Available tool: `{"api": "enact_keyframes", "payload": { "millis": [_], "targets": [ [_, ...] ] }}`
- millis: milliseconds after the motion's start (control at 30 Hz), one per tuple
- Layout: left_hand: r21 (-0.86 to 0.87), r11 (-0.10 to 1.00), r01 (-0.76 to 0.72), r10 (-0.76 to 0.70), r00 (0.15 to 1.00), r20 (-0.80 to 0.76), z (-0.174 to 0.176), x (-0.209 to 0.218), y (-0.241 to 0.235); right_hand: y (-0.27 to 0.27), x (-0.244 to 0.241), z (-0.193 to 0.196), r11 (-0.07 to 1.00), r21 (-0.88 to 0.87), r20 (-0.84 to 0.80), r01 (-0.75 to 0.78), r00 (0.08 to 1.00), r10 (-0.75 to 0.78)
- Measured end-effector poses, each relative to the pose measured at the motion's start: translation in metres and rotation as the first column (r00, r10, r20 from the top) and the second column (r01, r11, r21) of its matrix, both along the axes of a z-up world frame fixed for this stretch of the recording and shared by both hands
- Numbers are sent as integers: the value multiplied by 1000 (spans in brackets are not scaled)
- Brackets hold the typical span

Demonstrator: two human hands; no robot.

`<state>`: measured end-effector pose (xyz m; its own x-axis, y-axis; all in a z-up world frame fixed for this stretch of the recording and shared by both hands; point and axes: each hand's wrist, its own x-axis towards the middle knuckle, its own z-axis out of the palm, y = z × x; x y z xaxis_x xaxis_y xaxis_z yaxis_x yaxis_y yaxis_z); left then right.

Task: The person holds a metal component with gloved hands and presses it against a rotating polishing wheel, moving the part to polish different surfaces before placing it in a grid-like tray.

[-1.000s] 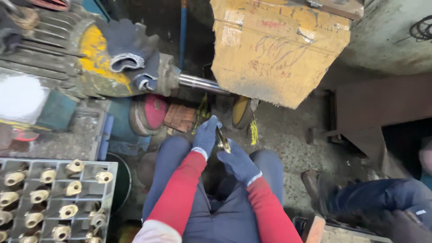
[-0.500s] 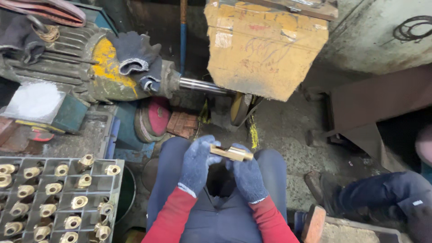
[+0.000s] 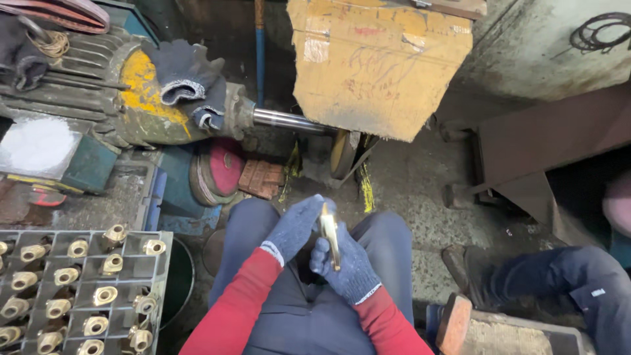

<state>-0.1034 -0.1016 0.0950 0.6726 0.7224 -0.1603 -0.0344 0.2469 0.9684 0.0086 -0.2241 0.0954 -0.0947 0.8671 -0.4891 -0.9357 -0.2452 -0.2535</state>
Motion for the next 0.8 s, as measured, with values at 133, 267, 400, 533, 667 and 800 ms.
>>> {"api": "enact_keyframes", "payload": {
  "millis": [133,267,400,533,667,800],
  "targets": [
    [-275,961,42,2,988,157,-32,21,-1,3,5,26,992,-36,473,-118,873,121],
    [-622,779,-79,112,994,15,-86,58,21,18,24,18,972,-202,519,-121,828,212],
    [-805,581,-119,269,962,52,-164,107,40,57,61,-9,948,-207,611,-240,725,317],
    [-767,593,-244,273,957,-93,-205,141,57,81,73,-13,927,-331,561,-178,752,345],
    [-779,501,-376,237,926,-295,-188,142,60,92,73,-29,939,-330,574,-96,769,281],
    [-821,473,-320,179,947,-266,-168,133,60,97,74,-42,908,-415,561,-61,768,309]
  ]
}}
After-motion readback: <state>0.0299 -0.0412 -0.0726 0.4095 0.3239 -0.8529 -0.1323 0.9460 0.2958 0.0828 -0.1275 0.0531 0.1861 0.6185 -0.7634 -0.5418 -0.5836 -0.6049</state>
